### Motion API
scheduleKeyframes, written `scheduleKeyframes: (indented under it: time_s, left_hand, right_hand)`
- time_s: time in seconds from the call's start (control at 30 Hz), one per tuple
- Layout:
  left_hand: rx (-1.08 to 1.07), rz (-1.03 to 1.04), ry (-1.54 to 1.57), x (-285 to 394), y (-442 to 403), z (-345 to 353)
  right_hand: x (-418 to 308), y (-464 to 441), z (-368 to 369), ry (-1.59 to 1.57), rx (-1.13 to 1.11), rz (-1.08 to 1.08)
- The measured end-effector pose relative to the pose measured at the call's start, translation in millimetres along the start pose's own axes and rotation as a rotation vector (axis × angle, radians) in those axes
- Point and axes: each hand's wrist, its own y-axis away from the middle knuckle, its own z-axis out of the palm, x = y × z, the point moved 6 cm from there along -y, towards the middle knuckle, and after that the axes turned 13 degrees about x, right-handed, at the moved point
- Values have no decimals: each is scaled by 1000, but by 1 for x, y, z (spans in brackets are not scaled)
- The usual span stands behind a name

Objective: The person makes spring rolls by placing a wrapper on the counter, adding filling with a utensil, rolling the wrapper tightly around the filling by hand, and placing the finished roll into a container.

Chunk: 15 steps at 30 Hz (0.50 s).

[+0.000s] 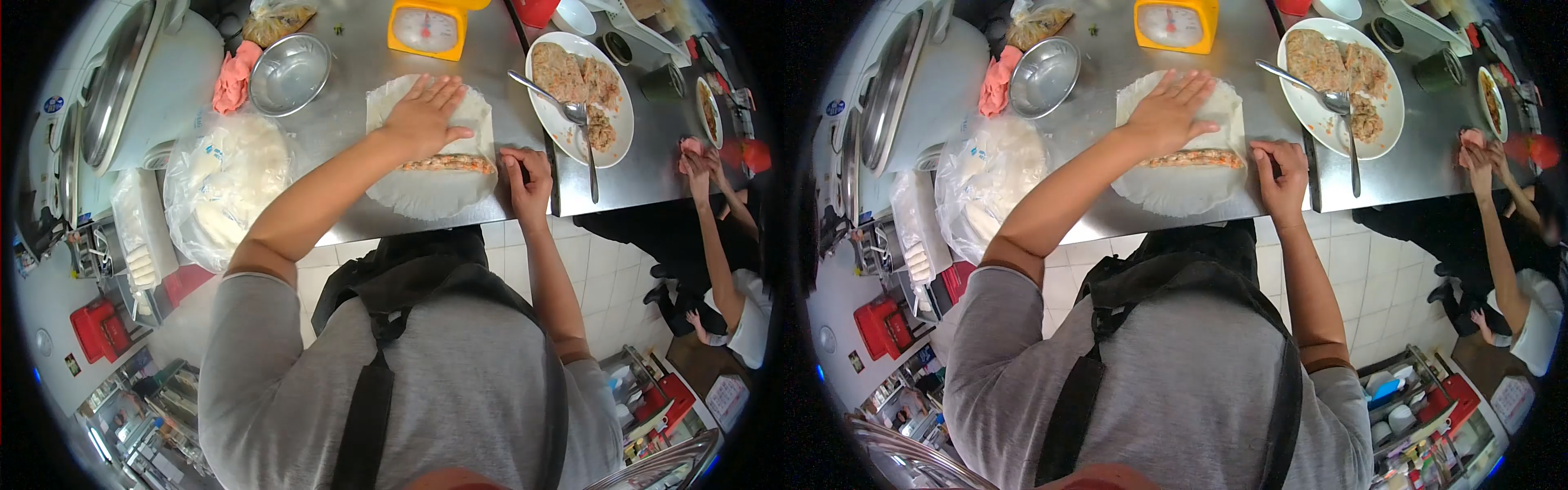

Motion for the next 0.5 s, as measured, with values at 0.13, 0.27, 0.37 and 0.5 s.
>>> scheduleKeyframes:
  time_s: [0.13, 0.27, 0.37, 0.5]
  left_hand:
    - [47, -20, 69, 8, -23, 7]
    - [-3, 151, 64, 15, 6, 3]
    - [-132, 181, 144, 11, 41, -21]
    - [-8, -63, 561, -27, 68, -69]
  right_hand:
    - [-1, 1, 0, -5, 11, -16]
    - [5, 2, 0, -16, 13, 6]
    - [5, 4, 1, -21, 16, -4]
    - [-1, 1, 0, -4, 11, -30]
